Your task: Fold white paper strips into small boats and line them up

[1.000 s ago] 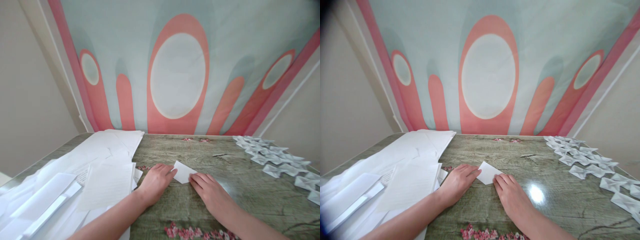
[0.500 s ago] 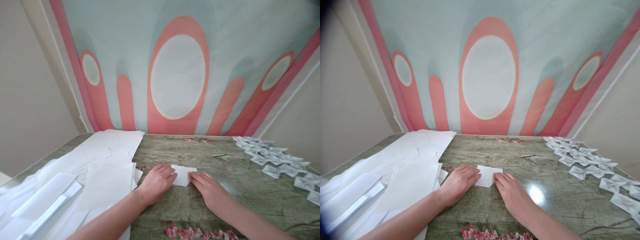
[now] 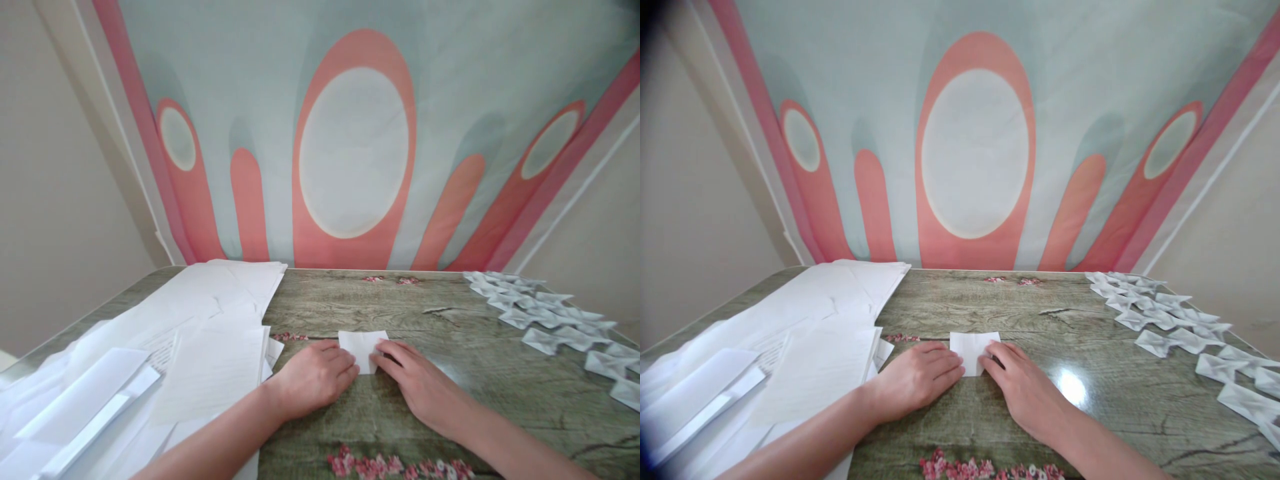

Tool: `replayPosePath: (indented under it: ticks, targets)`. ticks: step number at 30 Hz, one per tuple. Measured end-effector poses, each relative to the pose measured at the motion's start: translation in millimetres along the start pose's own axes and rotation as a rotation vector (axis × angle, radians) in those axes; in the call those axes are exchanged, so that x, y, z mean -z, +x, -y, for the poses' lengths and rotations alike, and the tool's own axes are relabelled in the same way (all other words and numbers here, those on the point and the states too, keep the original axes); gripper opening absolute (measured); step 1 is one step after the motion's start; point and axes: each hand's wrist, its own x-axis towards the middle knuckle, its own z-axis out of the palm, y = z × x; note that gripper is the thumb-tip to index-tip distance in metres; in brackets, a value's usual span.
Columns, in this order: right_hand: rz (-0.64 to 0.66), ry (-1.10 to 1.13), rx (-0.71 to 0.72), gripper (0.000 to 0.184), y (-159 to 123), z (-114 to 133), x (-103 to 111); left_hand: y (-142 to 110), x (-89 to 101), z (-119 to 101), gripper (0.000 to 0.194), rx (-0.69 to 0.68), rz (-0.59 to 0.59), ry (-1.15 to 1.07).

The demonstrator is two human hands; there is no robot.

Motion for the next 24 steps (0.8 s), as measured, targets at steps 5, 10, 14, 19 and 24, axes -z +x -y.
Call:
replayPosePath:
  ticks: [5, 10, 14, 19, 24]
  targets:
    - [0.017, 0.031, 0.007, 0.04, -1, -3, -2, -1, -7.5, 0, 0.023, -0.036, -0.043, -0.043]
    - [0.009, 0.052, 0.027, 0.036, 0, -4, -2, -1, -9.4, -1, 0.021, 0.005, -0.046, -0.084]
    - [0.009, 0.05, 0.008, 0.041, 1, -1, 1, 0, -10.3, -1, 0.022, 0.033, -0.051, -0.141]
    - [-0.024, 0.087, -0.018, 0.038, 3, 3, 5, 0, -12.7, -3, 0.021, 0.052, -0.065, -0.189]
    - [-0.052, 0.136, -0.021, 0.031, 4, 4, 9, 1, -12.8, -6, 0.021, 0.085, -0.112, -0.27]
